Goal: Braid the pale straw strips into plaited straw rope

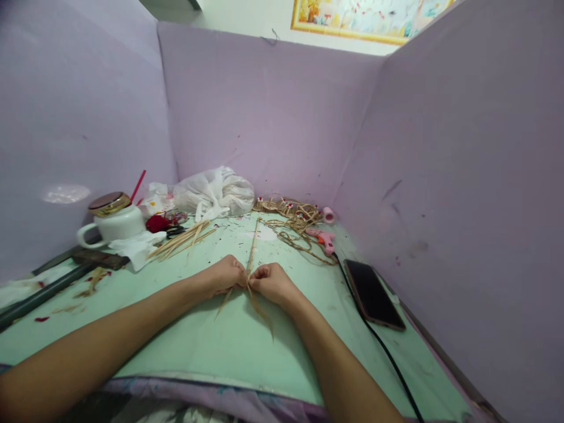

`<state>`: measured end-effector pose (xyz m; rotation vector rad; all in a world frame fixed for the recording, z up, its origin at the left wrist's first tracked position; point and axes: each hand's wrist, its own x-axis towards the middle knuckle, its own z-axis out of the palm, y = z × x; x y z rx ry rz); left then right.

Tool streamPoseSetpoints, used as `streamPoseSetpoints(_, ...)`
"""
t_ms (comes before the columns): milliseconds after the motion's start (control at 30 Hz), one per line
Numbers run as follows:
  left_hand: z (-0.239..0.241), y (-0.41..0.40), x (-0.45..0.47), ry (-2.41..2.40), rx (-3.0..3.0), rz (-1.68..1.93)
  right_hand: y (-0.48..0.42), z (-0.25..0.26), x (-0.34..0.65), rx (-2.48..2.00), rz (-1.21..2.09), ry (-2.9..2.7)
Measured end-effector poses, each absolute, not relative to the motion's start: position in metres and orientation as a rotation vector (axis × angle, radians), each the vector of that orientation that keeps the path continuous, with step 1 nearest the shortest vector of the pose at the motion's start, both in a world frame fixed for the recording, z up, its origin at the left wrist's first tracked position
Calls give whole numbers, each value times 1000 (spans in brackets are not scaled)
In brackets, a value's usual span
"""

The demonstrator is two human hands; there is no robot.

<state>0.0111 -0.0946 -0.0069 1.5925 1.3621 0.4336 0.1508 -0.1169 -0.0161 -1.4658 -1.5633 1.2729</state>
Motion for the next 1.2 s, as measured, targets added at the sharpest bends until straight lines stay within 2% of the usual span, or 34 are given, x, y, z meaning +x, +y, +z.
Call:
streamPoseSetpoints(133, -7, -100, 11, 1340, 1626, 523, -118, -6, 162, -1354, 1662, -1421)
streamPoseSetpoints(233, -7, -100, 9, 1263, 1606, 563, -117, -2, 171, -1292, 1794, -1372)
streamPoseSetpoints(633, 9, -106, 9, 1208, 1510, 580, -113, -8, 165, -1318, 1721, -1177)
streamPoseSetpoints(1000, 0, -105, 11, 1164, 1529, 598, -118, -10, 159, -1162, 1873, -1164)
streamPoseSetpoints(1200, 2, -101, 7, 984, 1435, 526, -119, -8, 157, -1276, 1743, -1276)
